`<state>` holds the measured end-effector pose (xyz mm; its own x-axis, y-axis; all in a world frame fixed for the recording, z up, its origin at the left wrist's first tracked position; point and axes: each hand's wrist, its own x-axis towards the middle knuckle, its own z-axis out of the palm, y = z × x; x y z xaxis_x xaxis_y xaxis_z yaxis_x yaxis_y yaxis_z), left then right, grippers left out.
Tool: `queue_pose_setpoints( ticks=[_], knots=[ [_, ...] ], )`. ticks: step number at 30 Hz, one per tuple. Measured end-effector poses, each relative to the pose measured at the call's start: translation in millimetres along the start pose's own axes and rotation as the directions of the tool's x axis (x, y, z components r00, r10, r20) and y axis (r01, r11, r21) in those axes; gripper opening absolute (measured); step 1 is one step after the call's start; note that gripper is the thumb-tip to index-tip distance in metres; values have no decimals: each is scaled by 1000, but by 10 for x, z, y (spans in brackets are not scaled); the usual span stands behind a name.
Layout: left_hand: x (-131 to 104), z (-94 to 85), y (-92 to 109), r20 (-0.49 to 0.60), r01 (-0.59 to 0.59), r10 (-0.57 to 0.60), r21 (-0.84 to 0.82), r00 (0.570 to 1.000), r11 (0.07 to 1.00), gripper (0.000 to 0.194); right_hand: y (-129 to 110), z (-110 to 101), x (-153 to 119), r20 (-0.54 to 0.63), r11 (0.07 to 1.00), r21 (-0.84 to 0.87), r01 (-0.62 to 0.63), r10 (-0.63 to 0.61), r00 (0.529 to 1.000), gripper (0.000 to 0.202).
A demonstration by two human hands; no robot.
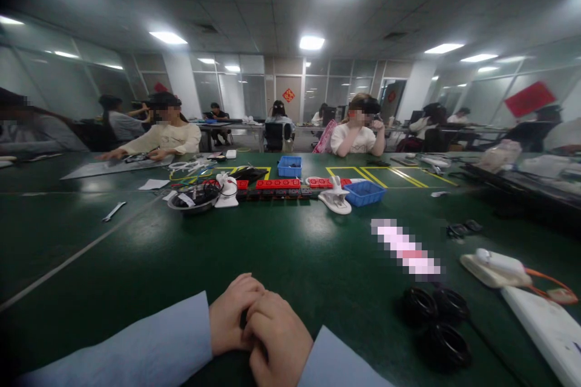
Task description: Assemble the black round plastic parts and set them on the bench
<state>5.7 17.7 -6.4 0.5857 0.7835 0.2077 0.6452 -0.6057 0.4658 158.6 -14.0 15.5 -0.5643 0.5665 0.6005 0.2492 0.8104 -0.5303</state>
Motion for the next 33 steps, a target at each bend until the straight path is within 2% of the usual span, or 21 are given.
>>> queue_pose_setpoints(
  ticks=[4,10,15,17,20,24,26,30,33],
  knots=[
    [-6,16,-19,-5,0,0,-11,1000,1000,30,3,-5,-3,23,1000,-14,12,-11,1000,25],
    [-15,12,-28,-2,-4,4,3,1000,1000,30,4,-4,-40,69,998,-57,-36,40,997,26],
    [-15,7,-9,39,-2,-1,67,999,998,36,-59,-109,6,66,991,-135,-2,11,998,32],
    [-18,-4,6,47,9,-12,57,999,998,39,-77,-152,20,44,983,-183,-8,16,999,34],
    [-26,-21,23,28,24,-25,18,999,1000,41,-75,-160,12,-46,969,-231,-93,84,995,33],
    [-34,-27,21,39,21,-19,-33,999,999,38,-32,-77,-12,-125,931,-298,-210,180,976,35],
    [-33,-19,19,42,22,-20,-48,999,999,35,-1,-29,-15,-141,911,-336,-240,203,969,29],
    [-24,1,28,46,53,-51,-31,998,998,29,59,33,-17,-141,909,-378,-176,131,981,8],
    [-17,-2,41,58,69,-68,-26,996,997,26,97,57,-24,-144,932,-356,-67,16,989,8]
  ],
)
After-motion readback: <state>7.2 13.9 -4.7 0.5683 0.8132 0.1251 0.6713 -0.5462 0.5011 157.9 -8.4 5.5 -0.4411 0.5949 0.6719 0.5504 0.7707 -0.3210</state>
